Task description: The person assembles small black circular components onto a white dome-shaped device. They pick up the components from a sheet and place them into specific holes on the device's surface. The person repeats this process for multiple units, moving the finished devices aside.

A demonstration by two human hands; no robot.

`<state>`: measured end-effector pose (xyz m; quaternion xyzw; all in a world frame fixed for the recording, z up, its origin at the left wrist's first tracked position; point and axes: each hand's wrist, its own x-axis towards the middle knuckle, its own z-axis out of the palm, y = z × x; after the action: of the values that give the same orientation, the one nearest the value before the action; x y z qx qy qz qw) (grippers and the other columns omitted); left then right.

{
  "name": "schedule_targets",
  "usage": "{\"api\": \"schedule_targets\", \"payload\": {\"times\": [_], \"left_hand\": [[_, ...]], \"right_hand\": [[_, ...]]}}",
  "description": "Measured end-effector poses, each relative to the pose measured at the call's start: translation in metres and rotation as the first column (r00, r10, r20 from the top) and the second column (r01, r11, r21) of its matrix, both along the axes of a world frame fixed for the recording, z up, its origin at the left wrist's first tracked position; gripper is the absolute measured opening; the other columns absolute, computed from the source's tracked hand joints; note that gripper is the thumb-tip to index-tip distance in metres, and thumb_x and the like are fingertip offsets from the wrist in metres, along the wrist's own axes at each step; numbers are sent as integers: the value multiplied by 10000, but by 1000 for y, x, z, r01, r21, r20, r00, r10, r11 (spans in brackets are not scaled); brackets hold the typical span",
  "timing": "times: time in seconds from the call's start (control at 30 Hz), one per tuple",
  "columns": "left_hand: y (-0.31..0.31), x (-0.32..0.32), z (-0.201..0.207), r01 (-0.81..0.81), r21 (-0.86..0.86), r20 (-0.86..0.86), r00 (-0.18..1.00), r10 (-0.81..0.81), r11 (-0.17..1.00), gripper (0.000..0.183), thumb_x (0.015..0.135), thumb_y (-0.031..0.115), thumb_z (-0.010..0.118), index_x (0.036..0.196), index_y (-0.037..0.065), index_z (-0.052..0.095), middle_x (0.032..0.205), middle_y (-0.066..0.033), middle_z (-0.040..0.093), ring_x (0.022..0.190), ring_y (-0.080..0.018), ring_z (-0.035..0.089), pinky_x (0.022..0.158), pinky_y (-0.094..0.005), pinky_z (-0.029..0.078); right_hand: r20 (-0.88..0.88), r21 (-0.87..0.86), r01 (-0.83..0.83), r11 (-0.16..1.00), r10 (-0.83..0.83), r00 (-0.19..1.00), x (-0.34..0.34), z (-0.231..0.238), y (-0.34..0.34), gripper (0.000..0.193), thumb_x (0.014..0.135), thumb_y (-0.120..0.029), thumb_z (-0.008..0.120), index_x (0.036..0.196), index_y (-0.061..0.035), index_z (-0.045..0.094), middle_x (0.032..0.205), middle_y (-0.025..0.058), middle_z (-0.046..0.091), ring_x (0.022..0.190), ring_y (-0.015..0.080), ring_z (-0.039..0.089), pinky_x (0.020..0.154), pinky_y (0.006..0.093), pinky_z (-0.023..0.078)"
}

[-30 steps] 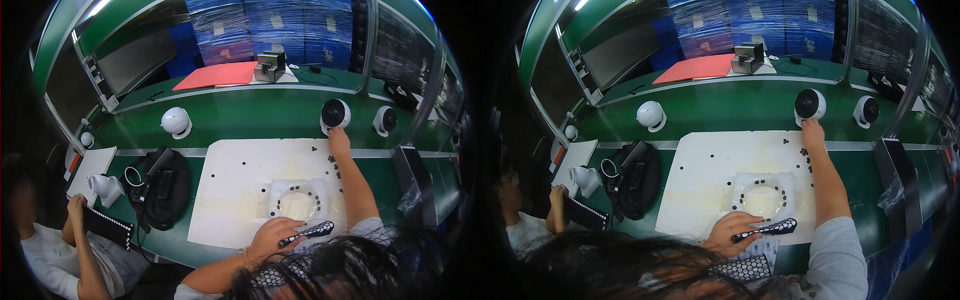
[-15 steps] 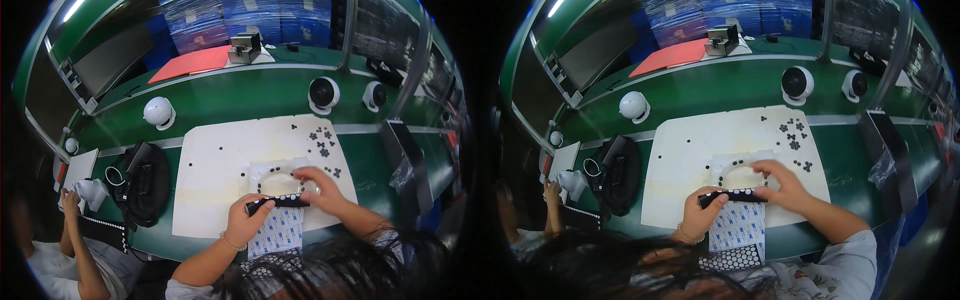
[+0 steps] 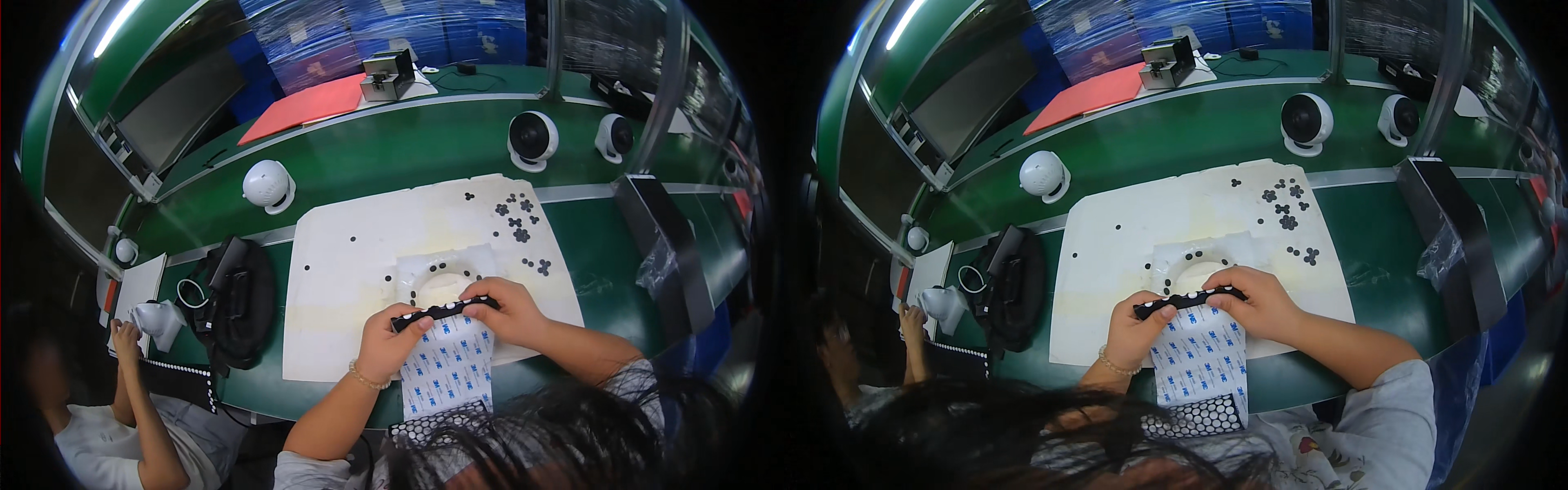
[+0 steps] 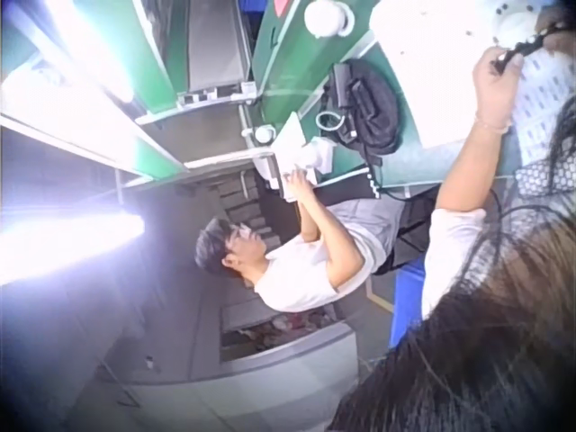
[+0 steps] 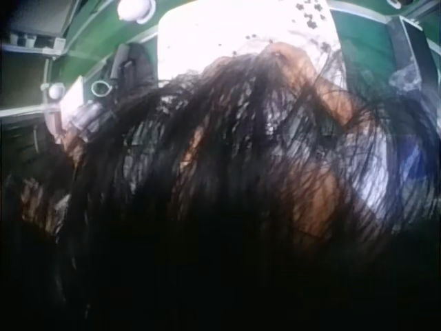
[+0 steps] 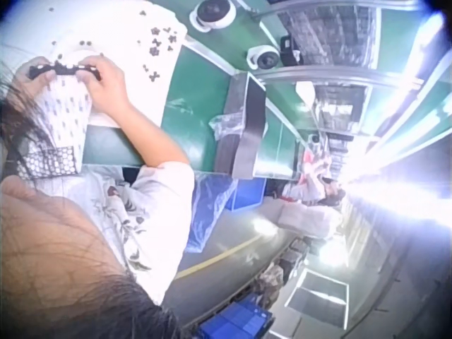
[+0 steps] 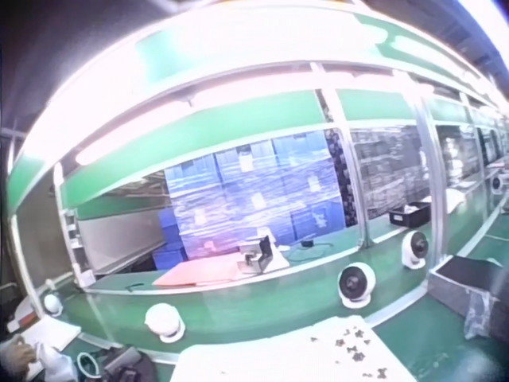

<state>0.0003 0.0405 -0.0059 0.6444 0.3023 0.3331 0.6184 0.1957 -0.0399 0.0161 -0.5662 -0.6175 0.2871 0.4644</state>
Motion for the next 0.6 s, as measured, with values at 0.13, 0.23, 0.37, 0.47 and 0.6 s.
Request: {"api": "schedule_targets", "payload": {"times": [0.13, 0.23, 0.37, 0.47, 0.6], "left_hand": [[-1, 0, 0, -15, 42, 8, 1000, 15, 999, 191, 781, 178, 661, 802, -6, 612, 624, 25, 540, 558, -36, 445, 487, -192, 360], [0, -1, 0, -32, 65, -42, 999, 35, 997, 207, 779, 192, 664, 763, -7, 613, 598, 24, 520, 545, -39, 429, 478, -194, 347], [0, -3, -1, -58, 156, -79, 994, 71, 986, 209, 765, 191, 676, 737, -8, 619, 600, -5, 536, 536, -59, 449, 485, -205, 360], [0, -2, -3, -48, 222, -44, 997, 59, 974, 191, 756, 177, 682, 747, -6, 628, 629, -35, 568, 556, -83, 492, 503, -219, 384], [-4, 0, 4, -11, 295, -46, 999, 26, 956, 146, 739, 141, 687, 773, 6, 641, 666, -61, 596, 580, -112, 531, 520, -232, 408]], "right_hand": [[-20, -20, 2, 1000, -2, 1000, 1, -3, 0, 169, 781, -127, 606, 924, -39, 591, 838, 96, 594, 741, 185, 573, 656, 272, 451], [8, -66, -4, 998, 5, 1000, 2, -1, 0, 174, 786, -143, 604, 925, -39, 592, 828, 96, 594, 730, 184, 572, 649, 272, 451], [57, -114, -30, 993, 37, 998, 6, 0, 1, 197, 776, -174, 622, 923, -47, 594, 812, 91, 596, 718, 182, 573, 638, 272, 449], [81, -18, -94, 995, 95, 992, 12, -1, 3, 208, 756, -192, 644, 912, -60, 601, 809, 81, 599, 723, 189, 572, 628, 285, 446], [143, 138, -91, 986, 71, 987, 5, 8, 4, 204, 727, -203, 664, 884, -83, 612, 784, 58, 594, 735, 211, 559, 655, 314, 426]]}}
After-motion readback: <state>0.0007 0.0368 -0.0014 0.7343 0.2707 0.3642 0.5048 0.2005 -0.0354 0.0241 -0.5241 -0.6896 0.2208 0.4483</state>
